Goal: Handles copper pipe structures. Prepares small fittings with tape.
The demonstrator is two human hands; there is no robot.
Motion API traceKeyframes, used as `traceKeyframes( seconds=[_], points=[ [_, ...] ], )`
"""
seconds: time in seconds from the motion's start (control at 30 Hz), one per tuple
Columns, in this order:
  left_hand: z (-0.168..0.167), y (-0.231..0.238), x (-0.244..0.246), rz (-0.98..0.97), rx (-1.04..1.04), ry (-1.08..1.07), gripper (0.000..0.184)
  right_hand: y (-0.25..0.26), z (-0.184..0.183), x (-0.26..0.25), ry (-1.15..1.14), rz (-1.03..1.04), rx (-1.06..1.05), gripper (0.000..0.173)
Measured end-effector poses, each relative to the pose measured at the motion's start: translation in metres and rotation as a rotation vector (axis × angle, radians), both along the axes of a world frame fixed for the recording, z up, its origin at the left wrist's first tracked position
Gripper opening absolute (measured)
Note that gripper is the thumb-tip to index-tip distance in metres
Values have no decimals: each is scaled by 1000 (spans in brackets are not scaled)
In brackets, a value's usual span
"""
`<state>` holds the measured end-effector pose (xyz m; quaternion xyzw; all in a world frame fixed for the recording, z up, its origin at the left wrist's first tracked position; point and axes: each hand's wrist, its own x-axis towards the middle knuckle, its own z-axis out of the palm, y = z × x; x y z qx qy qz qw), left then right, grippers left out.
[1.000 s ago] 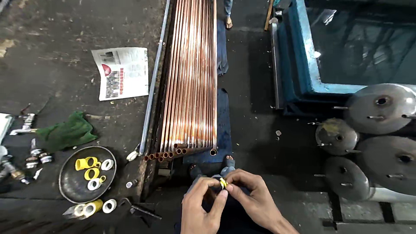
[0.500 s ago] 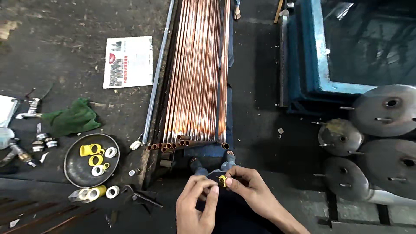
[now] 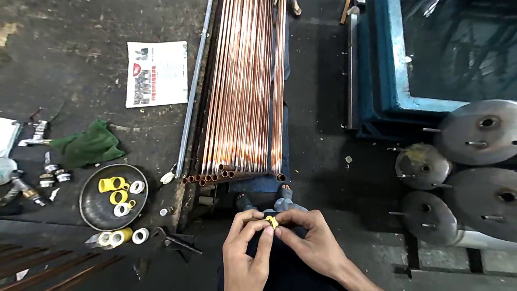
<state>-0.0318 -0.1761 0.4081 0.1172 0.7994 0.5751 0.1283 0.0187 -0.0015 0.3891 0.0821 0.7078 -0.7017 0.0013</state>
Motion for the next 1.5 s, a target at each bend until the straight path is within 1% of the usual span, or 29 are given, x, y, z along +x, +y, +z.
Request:
traceKeyframes(
  seconds=[0.1,0.2,0.3,0.43,0.57,0.67,0.77,0.93,1.0,1.1,1.17,1.23,1.3,1.37,1.4,1.47,1.5],
  points=[
    [1,1,1,-3,-10,35,14,-2,1,2,51,-33,216,13],
    [0,1,-1,-7,-21,92,13,-3,3,4,90,-42,356,13],
    [0,0,-2,0,-18,115,11,-2,7,4,125,-16,438,14],
    [2,-4,-4,-43,-3,103,11,-1,11,6,147,-3,536,14],
    [3,-6,-4,-66,-23,116,9,-3,12,4,173,-28,655,11],
    [0,-5,-3,-65,-12,118,8,-3,13,0,183,-36,718,10],
    [-1,1,2,-23,-71,139,10,-3,14,0,184,-29,781,11],
    [-4,10,10,59,-168,246,17,-4,13,-1,203,-24,786,12],
    [-5,11,12,76,-201,254,19,-4,15,-2,208,-18,779,13],
    [-5,12,14,86,-246,233,21,-5,14,-5,203,-34,712,13],
    [-3,10,14,82,-273,223,25,-9,12,-7,165,-57,556,11],
    [1,7,14,61,-287,201,30,-14,12,-7,95,-82,347,10],
    [4,3,13,64,-257,173,31,-19,13,-9,11,-107,188,11],
    [4,-1,12,101,-125,103,27,-20,14,-11,-74,-118,46,13],
    [3,-4,12,124,-2,29,24,-20,15,-13,-108,-126,-20,15],
    [-1,-11,10,165,330,-178,18,-18,12,-14,-147,-135,-156,19],
    [-6,-16,9,177,503,-289,19,-18,8,-14,-154,-135,-225,21]
  ],
)
